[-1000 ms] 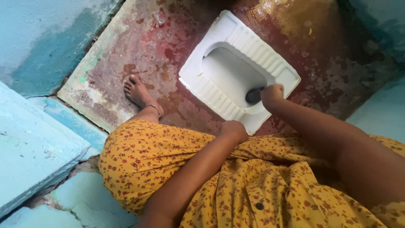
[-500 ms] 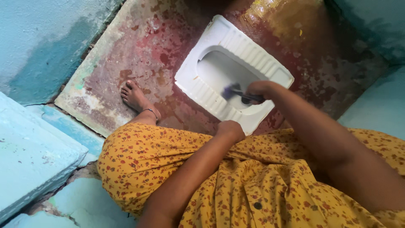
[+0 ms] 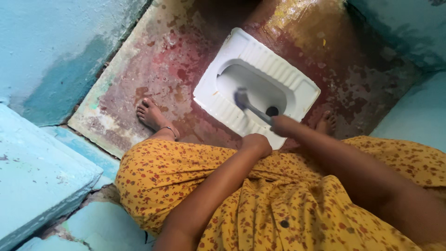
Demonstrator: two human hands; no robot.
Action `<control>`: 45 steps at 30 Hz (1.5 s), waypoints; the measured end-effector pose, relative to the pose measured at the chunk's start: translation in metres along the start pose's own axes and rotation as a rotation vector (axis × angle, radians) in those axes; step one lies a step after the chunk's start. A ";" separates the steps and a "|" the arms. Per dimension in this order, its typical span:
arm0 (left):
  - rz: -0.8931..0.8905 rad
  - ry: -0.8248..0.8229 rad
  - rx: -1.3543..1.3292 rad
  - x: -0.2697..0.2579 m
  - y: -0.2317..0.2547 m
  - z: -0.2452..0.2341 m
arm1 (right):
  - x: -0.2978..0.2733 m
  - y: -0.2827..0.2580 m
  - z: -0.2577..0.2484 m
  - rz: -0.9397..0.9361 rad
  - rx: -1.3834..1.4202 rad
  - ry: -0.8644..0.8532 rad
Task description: The person scrubs a white squat toilet with a long-handled brush, repeatedly cleaning the bowl and surrounding floor area. The person occasionally dips the brush into a nearby bucket of water.
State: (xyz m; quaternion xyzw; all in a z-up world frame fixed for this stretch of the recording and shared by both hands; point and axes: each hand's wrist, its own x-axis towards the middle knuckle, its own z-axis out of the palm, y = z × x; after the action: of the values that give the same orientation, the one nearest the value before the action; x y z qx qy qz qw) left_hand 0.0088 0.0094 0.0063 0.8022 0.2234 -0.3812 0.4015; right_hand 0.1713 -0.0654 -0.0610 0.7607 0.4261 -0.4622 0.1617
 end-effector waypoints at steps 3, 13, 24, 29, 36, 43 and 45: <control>0.008 -0.026 0.027 0.000 0.003 -0.003 | -0.026 0.003 -0.023 0.169 -0.020 -0.140; 0.044 -0.024 0.124 -0.006 0.009 -0.011 | -0.075 -0.058 -0.027 -0.155 -0.096 0.185; -0.059 -0.074 0.049 -0.005 -0.002 -0.002 | -0.022 -0.034 -0.008 -0.109 -0.066 0.486; -0.014 -0.066 0.100 -0.001 -0.007 0.005 | -0.032 -0.030 0.006 -0.194 -0.153 0.231; 0.002 -0.021 0.099 0.004 -0.008 0.005 | -0.001 -0.016 -0.016 -0.135 -0.116 0.473; -0.032 -0.043 0.089 0.001 -0.012 -0.001 | 0.020 -0.014 -0.013 -0.126 -0.074 0.465; -0.013 -0.022 0.094 0.001 -0.010 -0.005 | 0.010 -0.018 -0.004 -0.218 -0.103 0.386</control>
State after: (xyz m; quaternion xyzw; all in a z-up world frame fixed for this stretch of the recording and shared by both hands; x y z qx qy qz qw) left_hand 0.0056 0.0194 0.0026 0.8145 0.2059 -0.4026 0.3634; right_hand 0.1619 -0.0471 -0.0649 0.7753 0.5519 -0.3004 0.0647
